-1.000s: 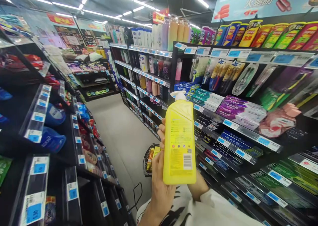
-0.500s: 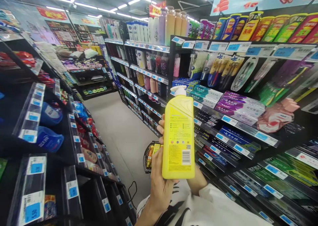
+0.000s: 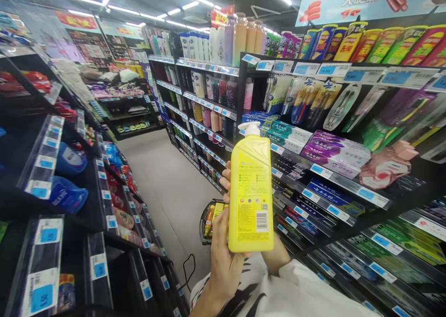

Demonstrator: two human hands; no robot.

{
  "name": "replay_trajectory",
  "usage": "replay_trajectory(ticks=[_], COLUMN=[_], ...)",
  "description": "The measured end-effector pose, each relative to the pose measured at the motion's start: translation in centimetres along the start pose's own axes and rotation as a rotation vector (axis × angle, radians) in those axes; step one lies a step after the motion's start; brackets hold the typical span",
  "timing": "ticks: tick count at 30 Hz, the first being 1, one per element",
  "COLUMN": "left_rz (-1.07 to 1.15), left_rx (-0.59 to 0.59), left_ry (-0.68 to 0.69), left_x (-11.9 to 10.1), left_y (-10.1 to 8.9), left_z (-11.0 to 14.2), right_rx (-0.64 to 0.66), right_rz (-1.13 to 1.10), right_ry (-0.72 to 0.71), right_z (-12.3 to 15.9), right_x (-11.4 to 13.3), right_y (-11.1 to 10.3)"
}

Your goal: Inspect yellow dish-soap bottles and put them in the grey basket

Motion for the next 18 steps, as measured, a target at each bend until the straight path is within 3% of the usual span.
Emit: replay_trajectory(ticks=[4,10,18], left_rz=[-0.005,-0.056,0.013], left_rx=[0.005,-0.001,0.005], left_ry=[-0.024,0.000,-0.024], left_x=[0.1,0.0,-0.6], left_y=[0.0,-0.2,0.0], left_z=[0.1,0.2,0.2], right_rx=[0.009,0.140,0.051], right_rz=[0.030,0.048,0.166], right_ry=[-0.004,0.010,0.000], right_z=[0.0,0.1,0.3], right_x=[0.1,-0.1,0.8], right_y=[-0.3,-0.8,-1.5])
Point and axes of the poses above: each hand's wrist, its own z-axis away from the middle knuckle, its own y-axis out of the palm, x = y × z, the point moved 5 cm from there along -z, towards the middle knuckle, and after that the axes turned 6 degrees about -z, right-handed, at the moved point
